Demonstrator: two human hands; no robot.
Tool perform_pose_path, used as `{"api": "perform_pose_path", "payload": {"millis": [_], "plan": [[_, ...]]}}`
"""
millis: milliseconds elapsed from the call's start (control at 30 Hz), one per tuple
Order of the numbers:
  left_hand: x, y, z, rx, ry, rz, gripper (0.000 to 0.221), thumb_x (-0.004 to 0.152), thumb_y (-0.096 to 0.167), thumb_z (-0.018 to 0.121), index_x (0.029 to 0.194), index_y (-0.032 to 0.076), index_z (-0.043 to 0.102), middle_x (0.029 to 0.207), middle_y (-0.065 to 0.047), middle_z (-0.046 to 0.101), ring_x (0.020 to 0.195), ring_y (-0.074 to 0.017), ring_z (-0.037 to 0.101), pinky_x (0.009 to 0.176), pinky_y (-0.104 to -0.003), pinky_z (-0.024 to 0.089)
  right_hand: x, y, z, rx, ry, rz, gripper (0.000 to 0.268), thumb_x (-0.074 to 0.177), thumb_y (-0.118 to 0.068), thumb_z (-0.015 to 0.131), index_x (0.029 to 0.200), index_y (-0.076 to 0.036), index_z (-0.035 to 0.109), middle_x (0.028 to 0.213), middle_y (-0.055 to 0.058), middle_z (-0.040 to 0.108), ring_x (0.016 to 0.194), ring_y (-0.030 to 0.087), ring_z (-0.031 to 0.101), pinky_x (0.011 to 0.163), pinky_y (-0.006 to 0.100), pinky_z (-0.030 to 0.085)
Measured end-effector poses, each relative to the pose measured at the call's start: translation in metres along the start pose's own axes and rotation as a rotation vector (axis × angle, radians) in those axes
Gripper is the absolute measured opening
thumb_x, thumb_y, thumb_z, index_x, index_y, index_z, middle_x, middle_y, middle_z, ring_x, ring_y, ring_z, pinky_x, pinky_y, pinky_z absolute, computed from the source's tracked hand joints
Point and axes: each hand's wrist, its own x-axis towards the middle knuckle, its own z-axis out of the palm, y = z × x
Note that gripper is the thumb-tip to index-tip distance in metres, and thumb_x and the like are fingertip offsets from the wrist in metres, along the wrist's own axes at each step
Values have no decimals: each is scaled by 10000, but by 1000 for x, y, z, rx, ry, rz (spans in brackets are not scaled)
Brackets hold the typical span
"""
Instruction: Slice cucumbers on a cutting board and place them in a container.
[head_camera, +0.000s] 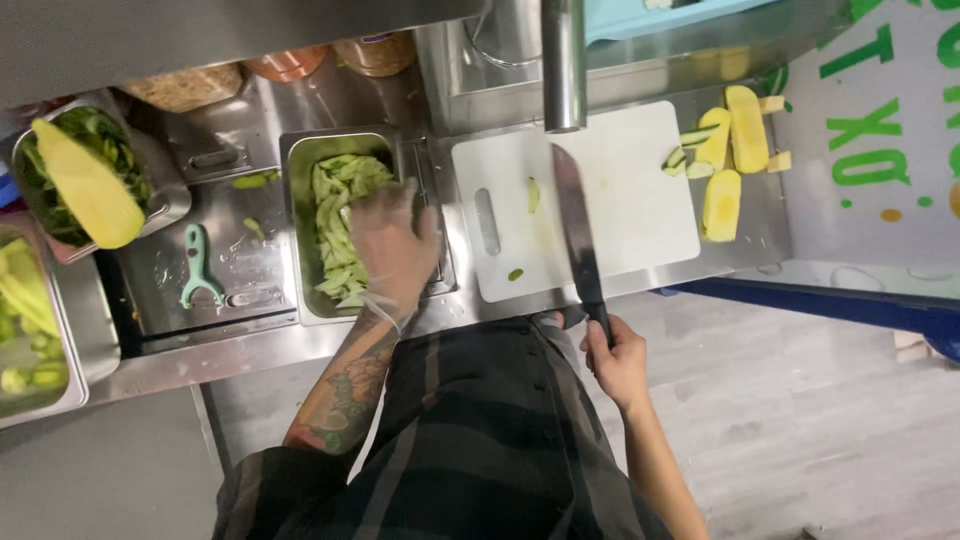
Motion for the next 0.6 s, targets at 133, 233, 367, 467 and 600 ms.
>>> {"api": "perform_pose_path", "payload": {"millis": [133,233,367,467,600], "plan": [[-1,63,61,-414,-444,42,563,919,238,771,1380,-41,608,1243,-250,641,1072,-354,653,924,-406,554,-15,60,-5,254,245,288,382,1053,-275,594,811,19,576,538,34,525,395,105,438,366,281,299],[5,94,97,-531,-480,55,732,810,274,851,1358,-106,549,1173,-251,618,1057,-386,642,920,-428,540,-13,72,11,337,230,308,367,1027,-281,585,781,-10,568,533,17,532,384,106,433,364,287,296],[9,113,104,-428,-507,57,621,798,266,869,1251,-76,617,1158,-245,600,1085,-404,620,937,-435,523,0,72,30,89,126,208,403,1047,-287,589,751,-16,625,551,13,575,452,76,491,437,259,368],[5,104,119,-455,-464,42,726,795,220,864,1354,-116,545,1173,-246,587,1049,-379,640,909,-404,543,11,62,37,171,33,128,316,1022,-273,609,804,-45,620,609,-16,608,508,48,528,473,241,417],[-4,88,141,-562,-327,-29,517,838,145,811,1284,-62,653,1136,-208,644,979,-343,682,876,-393,569,16,46,32,200,-67,152,333,1020,-272,603,797,-25,603,582,9,588,466,75,501,442,261,384]]}}
